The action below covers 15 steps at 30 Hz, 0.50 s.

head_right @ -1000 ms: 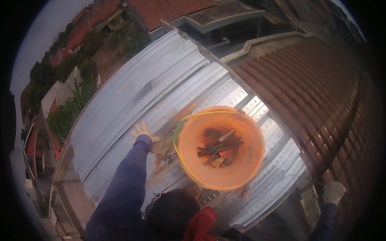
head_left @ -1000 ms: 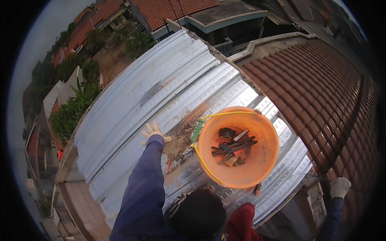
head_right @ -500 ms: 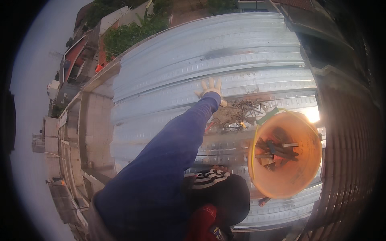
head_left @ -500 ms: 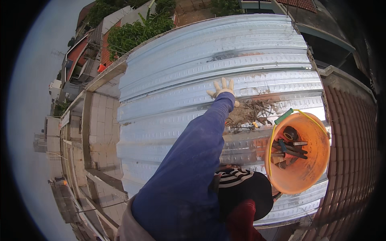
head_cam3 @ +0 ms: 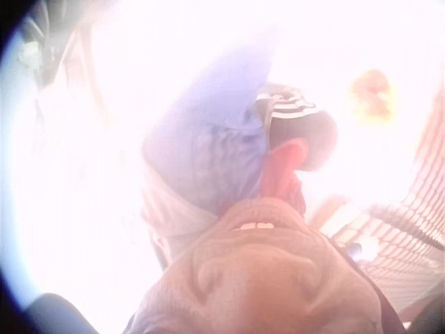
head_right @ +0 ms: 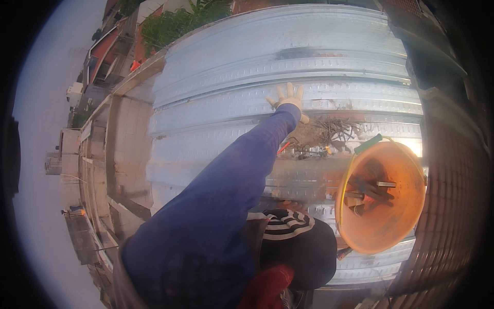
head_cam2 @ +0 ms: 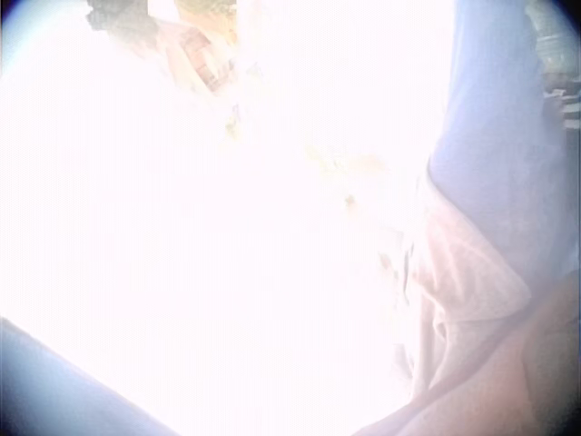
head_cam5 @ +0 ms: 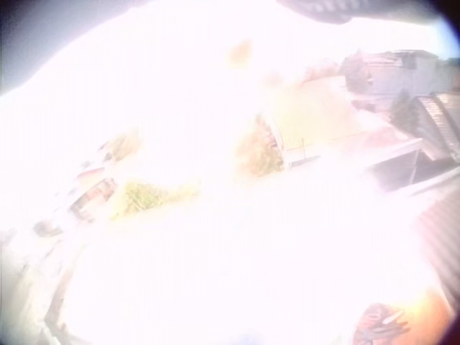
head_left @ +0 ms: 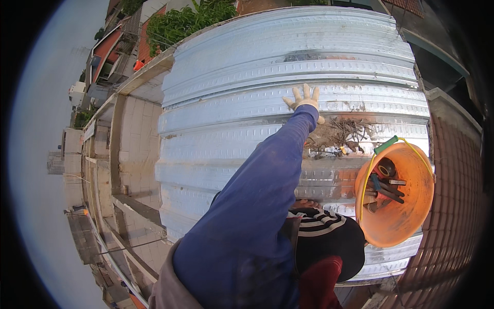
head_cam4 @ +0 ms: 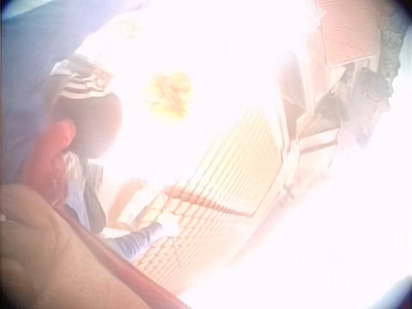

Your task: The person secures a corrugated metal roof panel to the roof structure using a hammer and nails. They repeatedly hammer nails along the panel's edge while standing on the roof.

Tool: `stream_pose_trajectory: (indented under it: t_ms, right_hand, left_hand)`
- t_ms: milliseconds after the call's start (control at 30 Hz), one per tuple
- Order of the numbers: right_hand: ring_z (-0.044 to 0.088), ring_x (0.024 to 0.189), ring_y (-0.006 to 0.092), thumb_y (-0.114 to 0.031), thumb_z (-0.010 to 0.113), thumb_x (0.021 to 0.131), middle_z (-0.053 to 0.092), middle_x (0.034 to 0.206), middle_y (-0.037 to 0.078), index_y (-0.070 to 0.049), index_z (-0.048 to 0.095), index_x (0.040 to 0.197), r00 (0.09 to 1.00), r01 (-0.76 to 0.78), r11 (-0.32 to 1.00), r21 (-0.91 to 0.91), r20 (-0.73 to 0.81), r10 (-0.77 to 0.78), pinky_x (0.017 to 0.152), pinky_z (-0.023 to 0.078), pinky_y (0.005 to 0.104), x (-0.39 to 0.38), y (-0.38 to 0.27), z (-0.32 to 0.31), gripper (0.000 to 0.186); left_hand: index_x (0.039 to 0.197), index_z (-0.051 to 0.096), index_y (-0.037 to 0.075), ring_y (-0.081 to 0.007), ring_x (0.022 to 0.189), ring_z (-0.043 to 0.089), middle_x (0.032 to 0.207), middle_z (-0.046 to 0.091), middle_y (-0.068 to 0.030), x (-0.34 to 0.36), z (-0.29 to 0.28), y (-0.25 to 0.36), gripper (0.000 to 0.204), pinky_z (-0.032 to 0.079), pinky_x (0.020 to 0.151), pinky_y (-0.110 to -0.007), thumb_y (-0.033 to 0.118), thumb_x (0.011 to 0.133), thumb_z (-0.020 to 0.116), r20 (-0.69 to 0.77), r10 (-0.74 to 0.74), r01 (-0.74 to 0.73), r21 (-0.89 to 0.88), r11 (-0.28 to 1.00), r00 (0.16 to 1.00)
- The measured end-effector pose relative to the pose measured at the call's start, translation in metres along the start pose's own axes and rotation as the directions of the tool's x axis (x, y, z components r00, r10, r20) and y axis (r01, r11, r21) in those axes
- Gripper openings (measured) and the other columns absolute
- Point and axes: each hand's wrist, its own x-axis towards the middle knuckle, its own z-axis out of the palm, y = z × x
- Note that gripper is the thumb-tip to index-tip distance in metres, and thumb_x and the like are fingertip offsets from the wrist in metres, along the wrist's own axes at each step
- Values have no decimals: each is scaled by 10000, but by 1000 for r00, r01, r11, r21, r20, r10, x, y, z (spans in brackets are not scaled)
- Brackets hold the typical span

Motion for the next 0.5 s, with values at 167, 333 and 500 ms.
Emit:
stream_pose_trajectory:
  t_ms: [167,333,500]
  right_hand:
    - [782,727,296,-392,632,968,792,791,86,-151,841,873,999,47,999,25,-16,-46,580,605,473,1,1,7,333]
    - [780,713,296,-397,628,974,789,776,77,-158,841,873,995,92,993,68,40,-95,569,603,463,23,23,47,335]
    - [737,925,426,-316,802,857,748,911,235,1,769,869,918,-154,932,329,395,12,812,579,520,31,13,90,319]
  left_hand:
    - [1704,223,247,-453,1624,132,1783,149,-138,-3,-1,-14,1069,206,1221,-755,614,862,771,-188,143,-143,15,990,972]
    - [1514,587,129,-388,1495,434,1608,491,-196,67,16,-82,701,385,1224,-474,534,950,685,-524,-19,-180,-326,928,852]
    - [1636,426,273,-367,1609,270,1735,327,-105,125,25,-124,806,221,1270,-661,701,967,563,-539,-204,137,-161,977,817]
